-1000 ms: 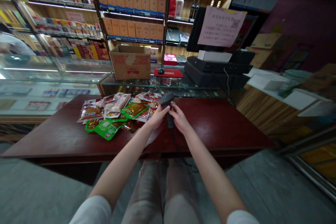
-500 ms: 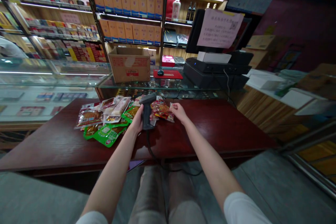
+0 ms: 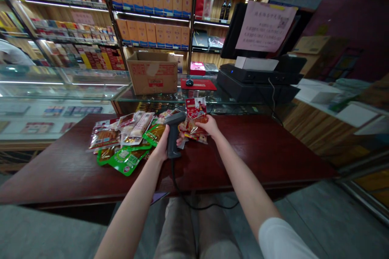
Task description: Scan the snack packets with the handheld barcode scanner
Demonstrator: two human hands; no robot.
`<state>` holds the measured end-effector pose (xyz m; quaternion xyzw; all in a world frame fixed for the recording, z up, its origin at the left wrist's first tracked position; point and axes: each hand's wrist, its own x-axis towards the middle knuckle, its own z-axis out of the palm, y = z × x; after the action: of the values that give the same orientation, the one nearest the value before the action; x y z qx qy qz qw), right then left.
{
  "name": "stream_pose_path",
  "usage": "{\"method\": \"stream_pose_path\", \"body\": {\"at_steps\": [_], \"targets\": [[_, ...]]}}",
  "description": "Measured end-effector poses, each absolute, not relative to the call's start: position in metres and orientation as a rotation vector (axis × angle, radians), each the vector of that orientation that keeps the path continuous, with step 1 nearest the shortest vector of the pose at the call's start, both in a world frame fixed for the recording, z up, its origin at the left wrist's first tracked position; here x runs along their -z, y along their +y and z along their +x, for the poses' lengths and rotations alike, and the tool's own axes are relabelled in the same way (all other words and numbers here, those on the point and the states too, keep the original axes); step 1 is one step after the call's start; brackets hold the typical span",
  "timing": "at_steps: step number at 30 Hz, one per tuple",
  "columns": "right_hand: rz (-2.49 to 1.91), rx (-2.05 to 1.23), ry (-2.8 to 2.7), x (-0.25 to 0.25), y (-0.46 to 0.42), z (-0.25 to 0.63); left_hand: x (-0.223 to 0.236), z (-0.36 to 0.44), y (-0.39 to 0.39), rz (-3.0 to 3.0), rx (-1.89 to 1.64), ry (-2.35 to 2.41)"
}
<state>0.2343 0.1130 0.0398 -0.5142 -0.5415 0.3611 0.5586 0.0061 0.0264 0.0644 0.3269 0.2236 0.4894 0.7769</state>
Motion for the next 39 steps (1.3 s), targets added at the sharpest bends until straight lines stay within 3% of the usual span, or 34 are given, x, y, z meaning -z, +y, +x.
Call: {"method": "stream_pose_path", "body": {"at_steps": [9,14,21,39], "targets": [[-0.775,-1.188,-0.809,-0.059,0.080,0.317,-0.064,0.012,0.019,0.751,-1.005,0.479],[-0.601,-1.223,-0.782,-0.044,0.069,0.341,-0.070,0.030,0.030,0.905,-0.763,0.445],[-0.709,-1.180,-0.793,-0.034,0.076,0.347,-0.088,0.072,0.035,1.088,-0.667,0.457],[-0.857,-1.130,-0.852,-0.042,0.071,0.345,-0.051,0.085,0.029,1.070,-0.629,0.509]]}}
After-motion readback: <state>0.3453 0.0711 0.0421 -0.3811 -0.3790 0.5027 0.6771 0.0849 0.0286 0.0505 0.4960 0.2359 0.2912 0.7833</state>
